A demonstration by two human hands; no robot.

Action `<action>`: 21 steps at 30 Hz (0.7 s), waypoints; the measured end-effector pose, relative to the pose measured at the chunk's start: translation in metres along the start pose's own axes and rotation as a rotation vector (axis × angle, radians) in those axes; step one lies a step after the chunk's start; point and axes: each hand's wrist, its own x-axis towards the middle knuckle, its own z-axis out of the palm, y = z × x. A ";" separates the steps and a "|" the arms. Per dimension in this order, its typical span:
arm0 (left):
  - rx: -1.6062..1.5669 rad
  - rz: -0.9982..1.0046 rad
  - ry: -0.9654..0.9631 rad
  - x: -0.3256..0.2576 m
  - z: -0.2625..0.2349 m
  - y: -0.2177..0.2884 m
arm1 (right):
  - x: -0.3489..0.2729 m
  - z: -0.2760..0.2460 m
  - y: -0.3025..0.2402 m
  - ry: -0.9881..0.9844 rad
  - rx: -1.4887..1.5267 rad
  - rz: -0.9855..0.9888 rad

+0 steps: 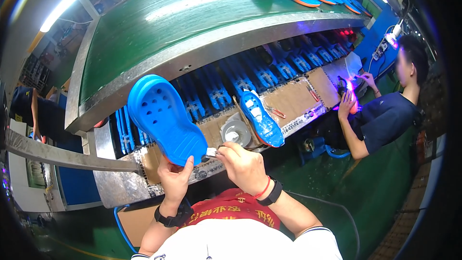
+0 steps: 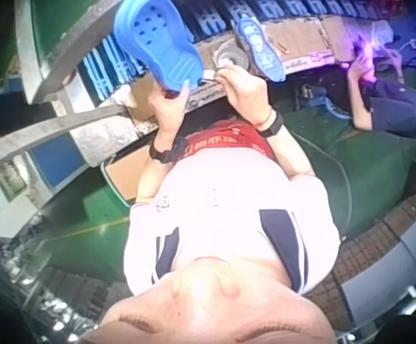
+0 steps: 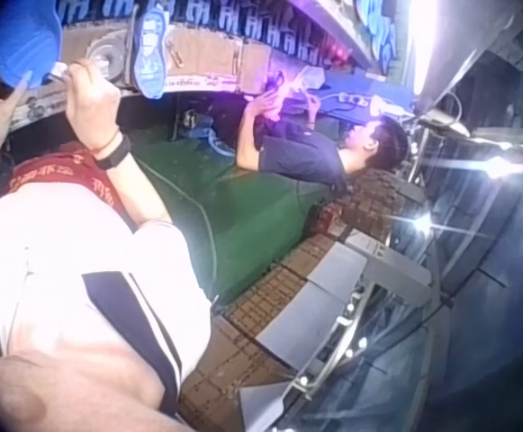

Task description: Applying adhesive and assembling shoe components on a production line.

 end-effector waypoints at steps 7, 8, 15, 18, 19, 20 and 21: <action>-0.028 -0.003 -0.047 0.003 0.004 -0.002 | -0.001 -0.003 0.006 0.071 -0.007 0.022; -0.019 -0.007 -0.043 0.004 0.005 -0.002 | -0.001 -0.004 0.006 0.056 0.017 0.021; -0.092 -0.007 -0.147 0.016 0.026 0.003 | -0.005 -0.027 0.023 0.227 0.047 0.124; -0.276 0.029 -0.254 0.034 0.053 0.014 | -0.010 -0.057 0.034 0.382 0.063 0.213; -0.280 0.049 -0.270 0.045 0.061 0.021 | -0.015 -0.066 0.038 0.420 0.033 0.222; -0.340 0.012 -0.380 0.060 0.072 0.031 | -0.020 -0.073 0.041 0.443 0.043 0.288; -0.399 -0.026 -0.494 0.076 0.085 0.043 | -0.025 -0.080 0.043 0.469 0.052 0.355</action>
